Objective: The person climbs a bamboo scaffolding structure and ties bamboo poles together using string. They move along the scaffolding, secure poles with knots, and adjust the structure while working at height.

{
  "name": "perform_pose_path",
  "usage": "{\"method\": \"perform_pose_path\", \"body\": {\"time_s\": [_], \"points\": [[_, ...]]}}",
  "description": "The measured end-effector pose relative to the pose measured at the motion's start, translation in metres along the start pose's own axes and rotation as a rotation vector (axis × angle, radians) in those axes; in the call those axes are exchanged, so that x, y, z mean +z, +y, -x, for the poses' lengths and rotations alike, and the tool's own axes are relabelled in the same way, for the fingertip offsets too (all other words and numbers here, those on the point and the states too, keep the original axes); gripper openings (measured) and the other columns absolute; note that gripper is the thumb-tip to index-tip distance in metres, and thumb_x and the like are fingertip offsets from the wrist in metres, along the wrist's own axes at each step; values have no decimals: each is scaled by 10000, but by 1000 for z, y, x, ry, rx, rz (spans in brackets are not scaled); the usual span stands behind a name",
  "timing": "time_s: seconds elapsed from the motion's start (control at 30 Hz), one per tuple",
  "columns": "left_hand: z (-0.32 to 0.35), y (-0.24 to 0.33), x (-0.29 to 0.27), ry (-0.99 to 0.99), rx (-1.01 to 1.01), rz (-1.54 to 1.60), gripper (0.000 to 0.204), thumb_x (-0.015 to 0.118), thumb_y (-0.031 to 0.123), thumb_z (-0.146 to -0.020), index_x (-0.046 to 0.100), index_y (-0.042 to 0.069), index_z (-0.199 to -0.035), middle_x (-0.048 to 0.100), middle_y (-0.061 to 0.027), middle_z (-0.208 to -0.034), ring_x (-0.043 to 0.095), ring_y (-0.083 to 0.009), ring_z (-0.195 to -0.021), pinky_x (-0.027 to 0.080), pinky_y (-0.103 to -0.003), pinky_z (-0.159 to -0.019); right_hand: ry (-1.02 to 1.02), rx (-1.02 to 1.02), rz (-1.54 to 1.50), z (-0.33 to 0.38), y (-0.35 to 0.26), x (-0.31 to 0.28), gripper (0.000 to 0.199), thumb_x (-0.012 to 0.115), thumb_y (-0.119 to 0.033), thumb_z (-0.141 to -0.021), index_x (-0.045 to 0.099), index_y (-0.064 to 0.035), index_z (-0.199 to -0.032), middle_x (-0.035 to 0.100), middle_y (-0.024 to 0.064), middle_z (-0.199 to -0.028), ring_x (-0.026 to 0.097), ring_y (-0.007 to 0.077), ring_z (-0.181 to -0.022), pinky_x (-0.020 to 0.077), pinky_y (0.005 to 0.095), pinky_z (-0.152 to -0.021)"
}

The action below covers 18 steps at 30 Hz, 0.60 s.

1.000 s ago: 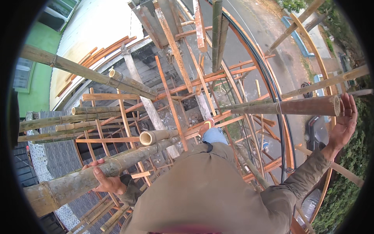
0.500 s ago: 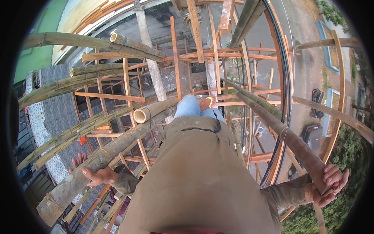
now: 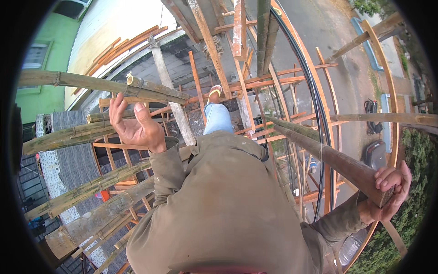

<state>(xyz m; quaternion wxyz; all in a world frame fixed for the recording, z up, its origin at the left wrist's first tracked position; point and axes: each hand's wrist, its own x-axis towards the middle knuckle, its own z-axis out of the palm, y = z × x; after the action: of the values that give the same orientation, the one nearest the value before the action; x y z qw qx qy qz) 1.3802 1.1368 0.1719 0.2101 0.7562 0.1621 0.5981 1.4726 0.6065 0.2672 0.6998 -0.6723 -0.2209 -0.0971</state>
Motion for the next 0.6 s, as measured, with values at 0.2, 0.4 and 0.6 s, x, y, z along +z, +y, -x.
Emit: {"method": "perform_pose_path", "body": {"time_s": [0.2,0.4,0.6], "points": [[-20,-17,144,-427,-321,327,198,684,85,-880,673,7,-1061,666,-134,-1139,605,-259,-1146,437,-394,-1022,73,-40,12,-3,2,18,845,654,-462,-906,383,169,-1397,530,49,-745,526,136,-657,457,308,-656],[-35,-13,319,-690,-160,487,268,731,136,-840,666,-10,-1055,684,-153,-1009,668,-269,-949,526,-396,-858,182,-121,19,-4,4,36,839,642,-449,-904,379,197,-1370,540,57,-717,537,133,-621,453,275,-600],[-35,-15,446,-644,-135,397,394,789,209,-821,606,-36,-1071,669,-195,-1038,661,-295,-947,531,-413,-854,230,-150,19,-5,5,42,843,624,-468,-921,361,187,-1383,542,45,-709,530,123,-596,462,275,-586]]}}
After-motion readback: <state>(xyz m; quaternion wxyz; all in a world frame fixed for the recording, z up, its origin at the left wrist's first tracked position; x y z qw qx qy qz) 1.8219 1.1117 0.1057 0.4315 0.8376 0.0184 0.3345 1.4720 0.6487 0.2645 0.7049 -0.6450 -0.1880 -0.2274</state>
